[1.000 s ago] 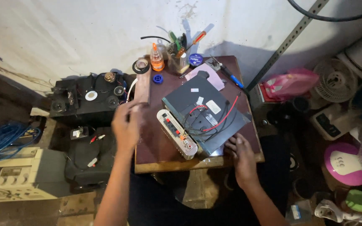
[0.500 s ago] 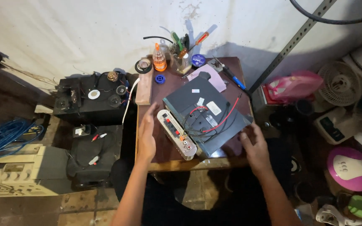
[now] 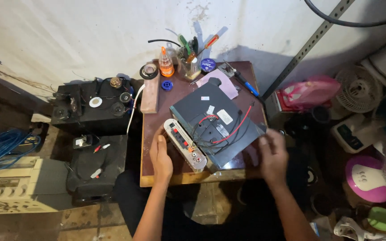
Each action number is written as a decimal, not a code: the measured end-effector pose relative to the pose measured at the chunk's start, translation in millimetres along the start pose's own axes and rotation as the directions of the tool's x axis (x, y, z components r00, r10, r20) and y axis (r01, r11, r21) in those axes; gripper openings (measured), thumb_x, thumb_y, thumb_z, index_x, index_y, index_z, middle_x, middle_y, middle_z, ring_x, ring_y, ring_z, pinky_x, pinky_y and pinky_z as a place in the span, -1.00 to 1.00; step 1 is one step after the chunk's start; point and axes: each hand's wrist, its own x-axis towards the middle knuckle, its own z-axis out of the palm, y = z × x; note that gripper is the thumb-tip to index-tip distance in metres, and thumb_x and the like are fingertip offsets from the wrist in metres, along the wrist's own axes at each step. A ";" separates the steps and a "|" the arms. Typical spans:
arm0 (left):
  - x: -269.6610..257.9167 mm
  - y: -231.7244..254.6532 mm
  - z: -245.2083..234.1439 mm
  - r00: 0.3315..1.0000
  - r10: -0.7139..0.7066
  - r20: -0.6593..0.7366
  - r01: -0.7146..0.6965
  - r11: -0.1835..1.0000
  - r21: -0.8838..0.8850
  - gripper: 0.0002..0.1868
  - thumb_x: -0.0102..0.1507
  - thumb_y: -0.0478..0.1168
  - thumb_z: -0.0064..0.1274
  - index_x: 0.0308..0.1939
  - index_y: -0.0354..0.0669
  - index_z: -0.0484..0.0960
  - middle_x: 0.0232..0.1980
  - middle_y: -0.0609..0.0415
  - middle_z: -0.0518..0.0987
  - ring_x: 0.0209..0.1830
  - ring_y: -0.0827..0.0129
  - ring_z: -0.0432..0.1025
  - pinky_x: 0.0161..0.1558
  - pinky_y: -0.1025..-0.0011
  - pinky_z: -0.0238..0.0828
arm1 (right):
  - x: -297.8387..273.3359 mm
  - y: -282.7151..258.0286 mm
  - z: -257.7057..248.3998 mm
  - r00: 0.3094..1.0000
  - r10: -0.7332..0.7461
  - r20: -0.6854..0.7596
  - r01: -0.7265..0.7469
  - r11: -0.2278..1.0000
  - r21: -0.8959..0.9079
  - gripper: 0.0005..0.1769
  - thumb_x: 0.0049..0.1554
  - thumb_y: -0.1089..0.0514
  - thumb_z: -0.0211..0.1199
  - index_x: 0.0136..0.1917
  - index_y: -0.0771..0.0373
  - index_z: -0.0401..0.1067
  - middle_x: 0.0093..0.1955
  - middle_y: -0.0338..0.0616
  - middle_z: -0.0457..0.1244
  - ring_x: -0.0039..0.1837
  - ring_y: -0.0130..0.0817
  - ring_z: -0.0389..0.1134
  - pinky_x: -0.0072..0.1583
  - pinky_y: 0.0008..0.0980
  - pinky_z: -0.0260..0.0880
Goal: The person moves a speaker and a power inverter onto a wooden table. They then use a screwdriver to tighten screws on the inverter's terminal block, securing the connected wires.
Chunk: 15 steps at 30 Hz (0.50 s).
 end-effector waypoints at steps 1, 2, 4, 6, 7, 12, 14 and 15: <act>1.6 -2.8 2.0 1.000 -0.003 -0.003 0.003 1.000 0.000 -0.53 0.50 -0.11 -0.29 0.35 -0.32 0.50 0.32 -0.26 0.52 0.41 0.03 0.35 0.48 0.05 0.11 | 10.5 -16.2 -6.6 1.000 0.001 0.003 -0.001 1.000 -0.002 -0.69 0.30 0.18 0.19 0.28 0.32 0.43 0.19 0.16 0.32 0.28 0.04 0.32 0.36 0.04 0.27; 1.7 -5.6 2.7 0.999 0.024 -0.033 -0.024 1.000 -0.003 -0.55 0.50 -0.12 -0.29 0.32 -0.30 0.52 0.28 -0.23 0.55 0.37 0.07 0.38 0.45 0.07 0.17 | 19.5 -32.2 -12.8 0.976 -0.212 -0.060 0.209 0.977 -0.052 -0.73 0.25 0.26 0.28 0.23 0.27 0.48 0.17 0.03 0.32 0.25 -0.07 0.34 0.32 -0.10 0.32; 1.5 -9.5 2.9 0.996 0.048 -0.069 -0.048 0.999 -0.004 -0.57 0.50 -0.12 -0.28 0.29 -0.28 0.55 0.25 -0.21 0.58 0.33 0.10 0.42 0.42 0.09 0.22 | 34.8 -72.9 -23.7 0.904 -0.416 -0.102 0.405 0.907 -0.112 -0.73 0.20 0.35 0.36 0.18 0.21 0.54 0.15 -0.09 0.31 0.22 -0.18 0.36 0.29 -0.24 0.36; 2.0 -10.9 2.6 0.994 0.082 -0.079 -0.080 0.997 0.022 -0.57 0.50 -0.08 -0.25 0.26 -0.27 0.58 0.20 -0.21 0.61 0.26 0.07 0.47 0.35 0.09 0.32 | 47.8 -122.7 -33.1 0.716 -0.696 0.050 0.698 0.712 -0.079 -0.78 0.20 0.40 0.45 0.13 0.34 0.60 0.05 -0.06 0.32 0.14 -0.03 0.35 0.29 -0.14 0.34; 2.3 -13.5 1.6 0.993 0.081 -0.084 -0.079 0.997 0.024 -0.57 0.50 -0.08 -0.25 0.26 -0.27 0.58 0.20 -0.21 0.61 0.26 0.07 0.47 0.35 0.09 0.32 | 56.5 -135.6 -30.0 0.716 -0.696 0.054 0.698 0.712 -0.075 -0.78 0.20 0.40 0.45 0.13 0.34 0.60 0.05 -0.06 0.32 0.14 -0.03 0.35 0.29 -0.14 0.34; 1.7 -15.1 1.5 0.985 0.156 -0.073 -0.150 0.985 0.085 -0.55 0.51 -0.08 -0.29 0.25 -0.32 0.57 0.17 -0.25 0.60 0.21 0.06 0.48 0.27 0.10 0.37 | 84.9 -183.9 2.1 0.291 -0.710 0.641 0.953 0.278 -0.125 -0.78 0.15 0.14 0.39 0.09 0.14 0.57 0.04 -0.14 0.35 0.17 -0.09 0.37 0.24 -0.06 0.24; 0.7 -16.7 1.6 0.985 0.152 -0.082 -0.145 0.986 0.079 -0.55 0.51 -0.09 -0.28 0.24 -0.32 0.57 0.16 -0.23 0.60 0.21 0.07 0.48 0.26 0.11 0.37 | 93.2 -181.4 21.2 0.246 -0.606 0.757 0.964 0.234 -0.126 -0.72 0.10 0.12 0.39 0.10 0.15 0.57 0.06 -0.14 0.37 0.18 -0.13 0.38 0.26 -0.07 0.24; 0.1 -17.5 1.6 0.985 0.149 -0.090 -0.143 0.987 0.070 -0.56 0.50 -0.09 -0.27 0.24 -0.31 0.57 0.15 -0.21 0.61 0.22 0.08 0.47 0.26 0.12 0.38 | 97.1 -179.9 30.8 0.202 -0.484 0.852 0.974 0.189 -0.124 -0.66 0.05 0.10 0.39 0.12 0.15 0.57 0.08 -0.14 0.39 0.19 -0.16 0.39 0.28 -0.08 0.24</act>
